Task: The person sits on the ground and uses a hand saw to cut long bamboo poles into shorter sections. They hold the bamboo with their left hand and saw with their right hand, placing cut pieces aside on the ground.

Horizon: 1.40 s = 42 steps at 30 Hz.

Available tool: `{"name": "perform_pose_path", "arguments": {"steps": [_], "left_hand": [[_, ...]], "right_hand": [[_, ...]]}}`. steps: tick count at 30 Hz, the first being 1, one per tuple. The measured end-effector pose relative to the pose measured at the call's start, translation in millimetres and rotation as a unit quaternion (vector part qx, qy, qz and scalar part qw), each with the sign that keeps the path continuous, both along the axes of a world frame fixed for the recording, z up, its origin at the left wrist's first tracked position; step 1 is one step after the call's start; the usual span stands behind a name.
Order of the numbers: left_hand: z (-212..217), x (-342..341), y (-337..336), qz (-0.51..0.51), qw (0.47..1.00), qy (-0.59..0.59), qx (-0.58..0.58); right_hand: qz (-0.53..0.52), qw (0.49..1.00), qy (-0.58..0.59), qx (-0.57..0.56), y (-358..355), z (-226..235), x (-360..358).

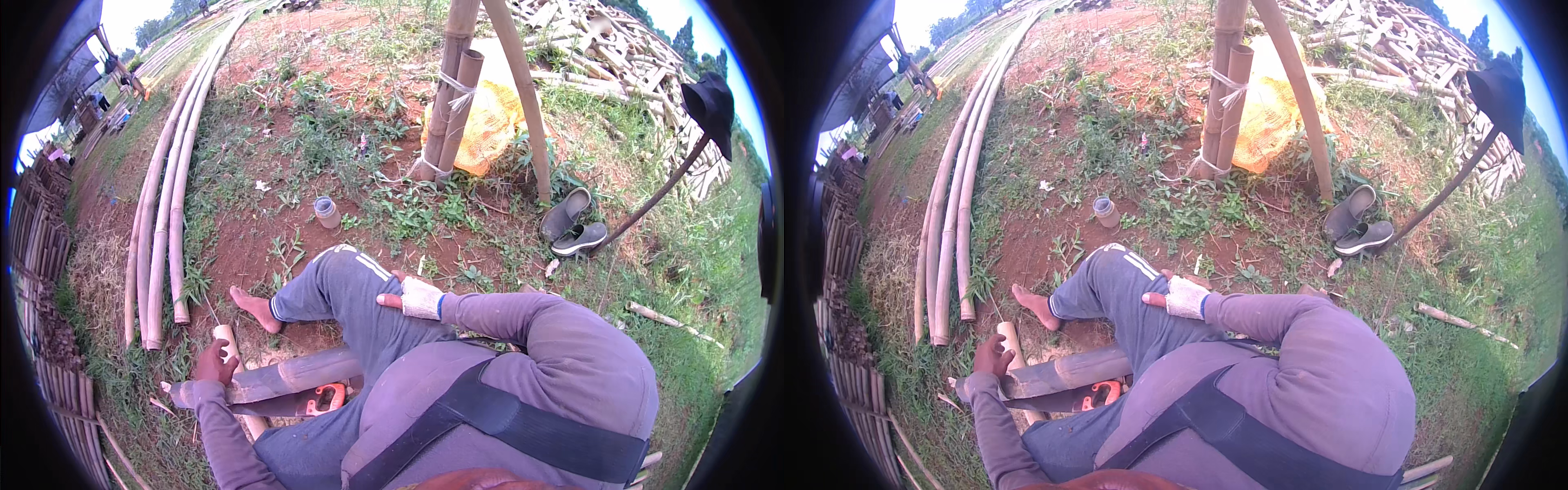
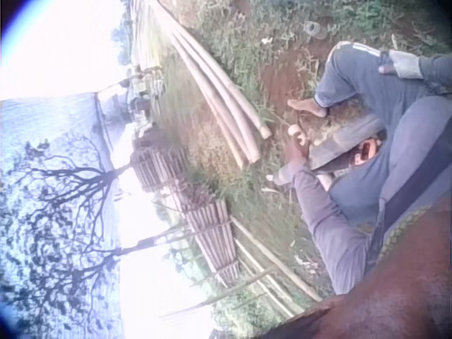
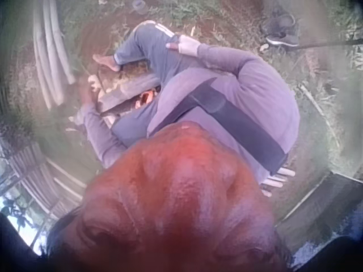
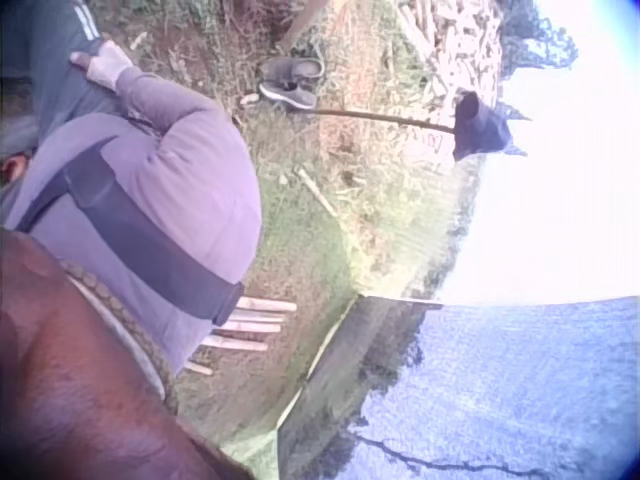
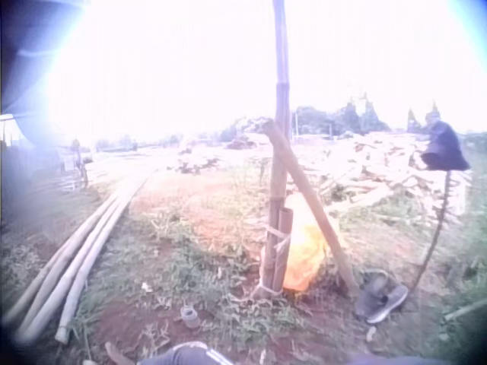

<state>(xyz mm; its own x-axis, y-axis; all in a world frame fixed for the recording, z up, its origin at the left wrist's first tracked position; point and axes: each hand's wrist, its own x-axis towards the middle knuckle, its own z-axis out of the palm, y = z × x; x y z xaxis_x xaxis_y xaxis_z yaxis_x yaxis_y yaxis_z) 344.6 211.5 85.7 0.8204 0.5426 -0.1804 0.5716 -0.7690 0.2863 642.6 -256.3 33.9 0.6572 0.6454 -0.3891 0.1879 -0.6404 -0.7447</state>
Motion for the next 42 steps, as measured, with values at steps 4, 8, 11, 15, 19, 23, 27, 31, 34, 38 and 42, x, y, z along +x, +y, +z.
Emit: {"name": "perform_pose_path", "arguments": {"steps": [4, 8, 11, 15, 19, 23, 27, 31, 34, 38, 42], "left_hand": [[-2, -13, 4, 0.019, 1.0, 0.004, 0.002], [-3, -10, -3, 0.012, 0.997, 0.073, 0.008], [-12, -21, -1, 0.046, 0.996, 0.077, -0.027], [-24, -21, 5, 0.082, 0.992, 0.083, -0.054], [-24, -27, 10, 0.091, 0.989, 0.096, -0.071], [-27, -26, 11, 0.092, 0.987, 0.117, -0.061], [-35, -32, 15, 0.089, 0.988, 0.118, -0.039], [-33, -37, 10, 0.087, 0.988, 0.126, -0.028], [-28, -36, 5, 0.11, 0.985, 0.128, -0.046], [-27, -44, 4, 0.13, 0.983, 0.119, -0.046], [-31, -51, 6, 0.125, 0.986, 0.108, -0.032]], "right_hand": [[0.002, 0.993, -0.107, 0.041, 59, 2, 23], [0.127, 0.944, -0.292, -0.083, 118, 28, 51], [0.24, 0.9, -0.287, -0.225, 168, 64, 51], [0.337, 0.834, -0.315, -0.301, 208, 54, 59], [0.354, 0.82, -0.317, -0.319, 233, 39, 52], [0.342, 0.814, -0.347, -0.315, 227, 33, 47], [0.328, 0.818, -0.398, -0.255, 216, 22, 46], [0.323, 0.824, -0.405, -0.229, 215, 24, 46], [0.321, 0.824, -0.403, -0.236, 212, 24, 49], [0.318, 0.825, -0.41, -0.224, 212, 26, 46], [0.313, 0.822, -0.415, -0.231, 212, 25, 44]]}}
